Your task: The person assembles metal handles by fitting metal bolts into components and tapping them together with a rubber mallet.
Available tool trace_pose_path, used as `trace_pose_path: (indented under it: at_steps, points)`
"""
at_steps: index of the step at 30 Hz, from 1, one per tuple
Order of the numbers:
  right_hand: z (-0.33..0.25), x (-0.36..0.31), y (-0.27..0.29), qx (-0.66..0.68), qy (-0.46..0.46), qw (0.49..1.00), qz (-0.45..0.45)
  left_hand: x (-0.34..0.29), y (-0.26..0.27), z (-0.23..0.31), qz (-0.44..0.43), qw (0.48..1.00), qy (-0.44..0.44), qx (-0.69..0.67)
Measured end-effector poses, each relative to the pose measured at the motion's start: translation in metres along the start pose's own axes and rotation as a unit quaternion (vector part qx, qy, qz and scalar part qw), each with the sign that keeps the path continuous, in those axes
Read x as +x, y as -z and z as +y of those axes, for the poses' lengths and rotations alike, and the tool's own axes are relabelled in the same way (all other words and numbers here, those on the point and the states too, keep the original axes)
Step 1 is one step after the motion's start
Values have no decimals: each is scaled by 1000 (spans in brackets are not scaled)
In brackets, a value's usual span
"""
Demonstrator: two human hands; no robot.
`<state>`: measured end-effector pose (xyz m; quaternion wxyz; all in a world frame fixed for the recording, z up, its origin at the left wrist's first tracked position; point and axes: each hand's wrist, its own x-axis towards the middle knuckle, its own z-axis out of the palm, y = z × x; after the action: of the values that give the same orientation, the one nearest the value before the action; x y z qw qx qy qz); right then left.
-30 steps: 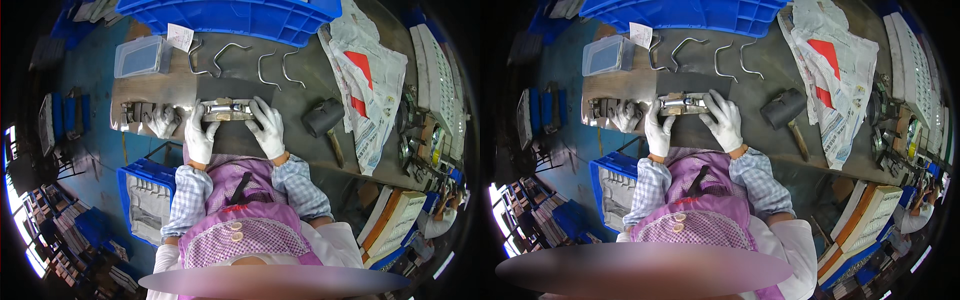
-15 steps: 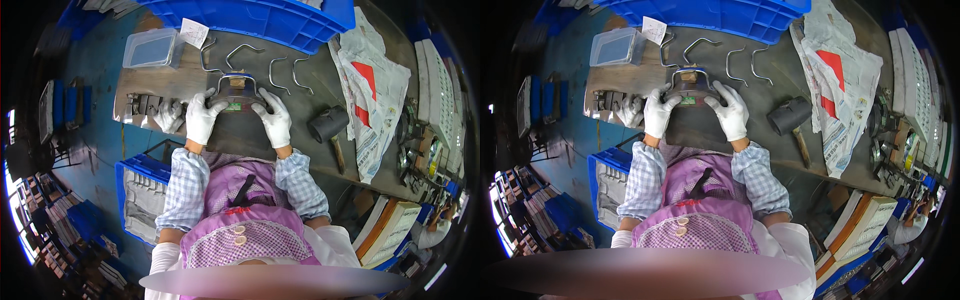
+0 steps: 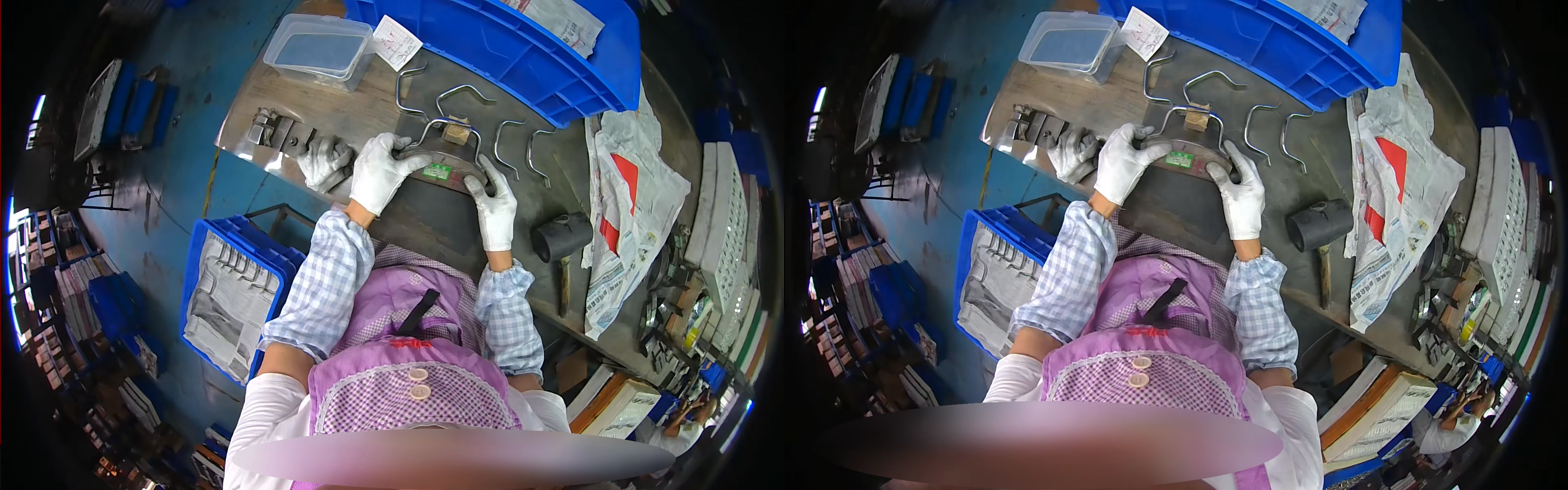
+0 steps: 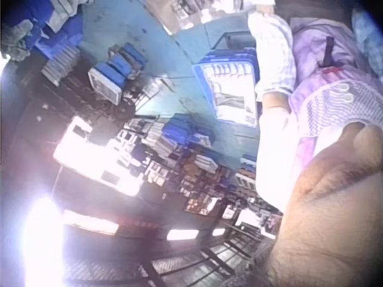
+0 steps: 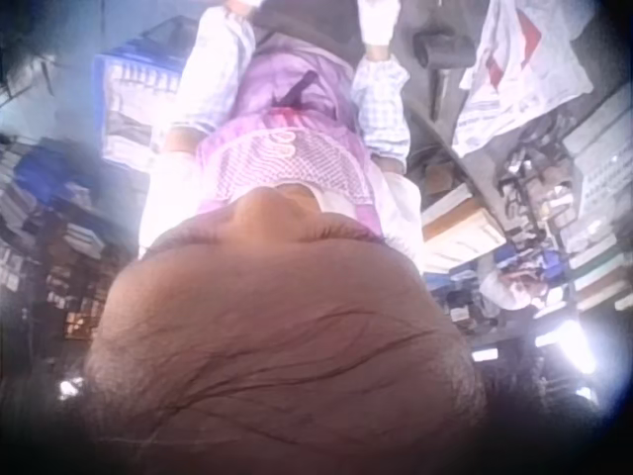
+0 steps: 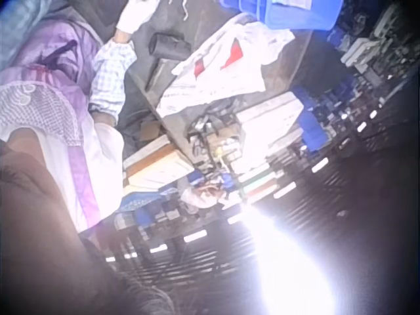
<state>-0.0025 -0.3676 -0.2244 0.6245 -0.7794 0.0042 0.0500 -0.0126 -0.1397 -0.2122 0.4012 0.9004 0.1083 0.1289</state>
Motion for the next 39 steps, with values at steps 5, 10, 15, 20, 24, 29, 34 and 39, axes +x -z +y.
trace_pose_path:
  at_steps: [5, 10, 15, 20, 24, 29, 34, 39]
  points:
    - [-1, -3, -1, -55, 51, 997, 23, -1, 4, 11, -15, 1000, 14, 2]
    - [-6, -33, 1, -433, 288, 851, 71, -44, 8, -2, 15, 998, -51, -38]
    - [-29, -29, 17, -287, 282, 914, 48, -61, 25, 0, 29, 994, -106, 17]
    - [-69, -24, -5, -80, 175, 981, 31, -69, 53, 52, 45, 986, -142, 78]
    - [-101, -66, 4, -226, 357, 903, -76, -88, 64, 84, -95, 969, -168, 152]
    - [-34, -92, 119, -214, 166, 925, 266, -116, 63, 69, -171, 983, 55, -47]
    - [78, -112, 197, -555, 125, 788, 233, -114, 92, 49, -116, 987, -60, 88]
    - [-14, -64, 157, -131, -81, 986, 68, -90, 55, 38, -116, 984, -129, -32]
